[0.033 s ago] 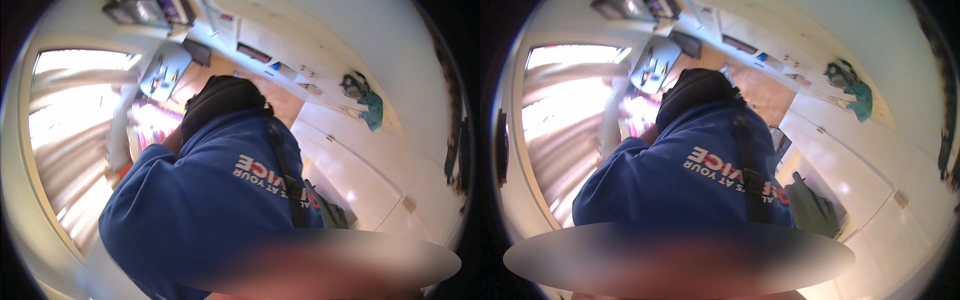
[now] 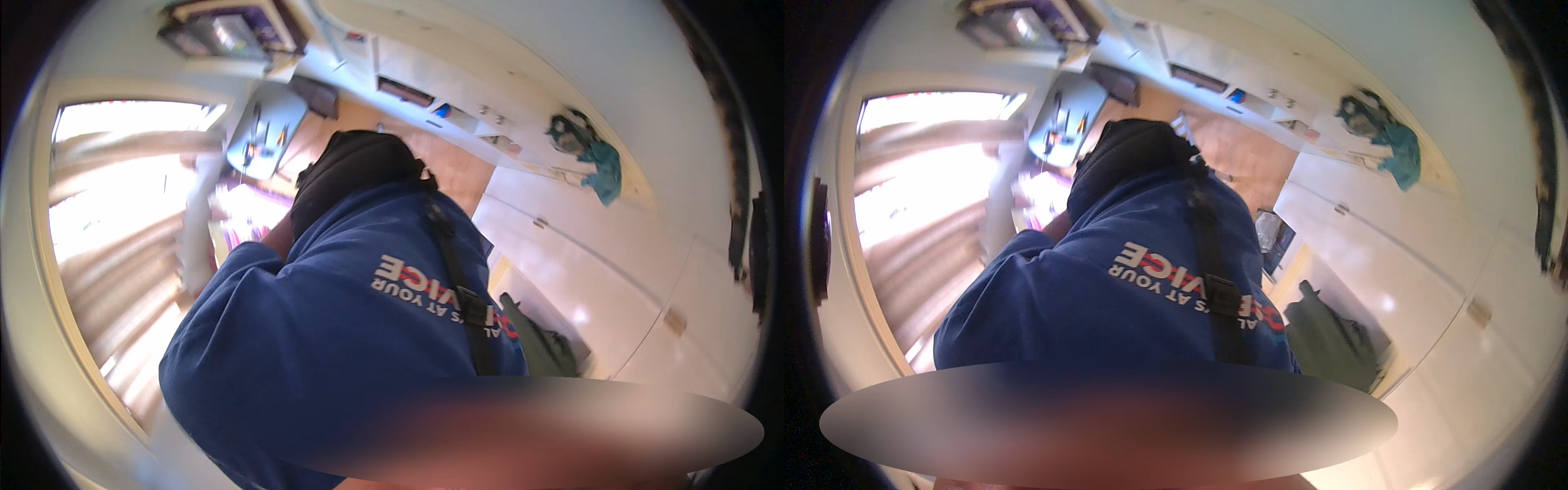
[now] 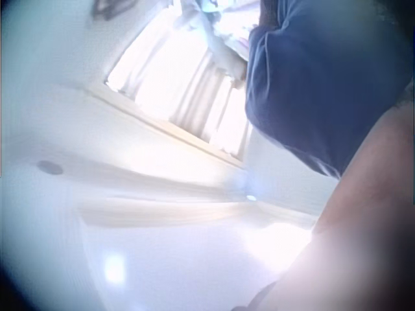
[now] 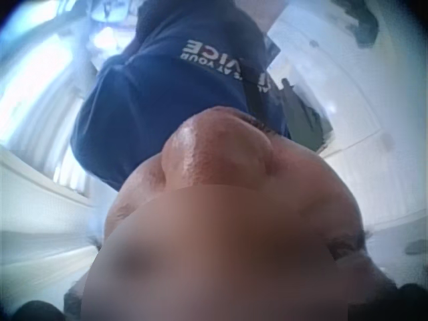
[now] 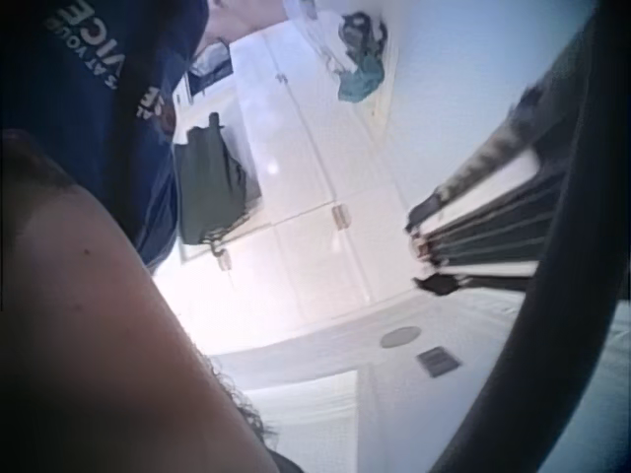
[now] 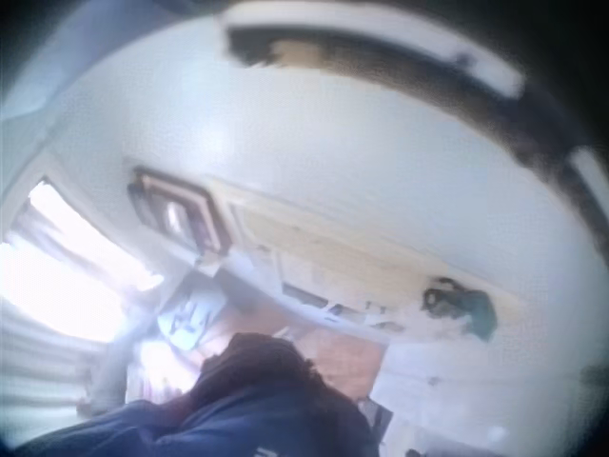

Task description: The person cleans the interior of a ceiling-mounted air conditioner using a cloth and a screwdriver. They wipe the fins and internal components, then use a flashlight to inspect the cleaned area.

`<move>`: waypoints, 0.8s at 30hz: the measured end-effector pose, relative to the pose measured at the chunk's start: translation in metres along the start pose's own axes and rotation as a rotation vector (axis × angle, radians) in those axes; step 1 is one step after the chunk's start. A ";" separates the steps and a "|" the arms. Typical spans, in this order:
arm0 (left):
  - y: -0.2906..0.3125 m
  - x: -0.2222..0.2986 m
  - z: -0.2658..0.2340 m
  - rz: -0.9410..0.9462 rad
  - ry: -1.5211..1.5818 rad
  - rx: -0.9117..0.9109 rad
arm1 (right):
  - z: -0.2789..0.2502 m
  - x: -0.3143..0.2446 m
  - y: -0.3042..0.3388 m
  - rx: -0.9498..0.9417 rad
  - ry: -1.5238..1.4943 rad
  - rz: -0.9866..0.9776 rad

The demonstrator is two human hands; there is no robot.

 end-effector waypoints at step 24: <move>-0.073 0.384 -0.080 0.635 -0.797 -0.063 | 0.187 0.154 0.031 0.271 -0.876 0.258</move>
Point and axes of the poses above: each hand's wrist, its own y-axis away from the middle knuckle, its own z-axis out of the palm, x = y × z, the point moved 10 cm from there along -y, towards the middle knuckle, and after that the axes turned 6 degrees about -z, right-handed, at the moved point
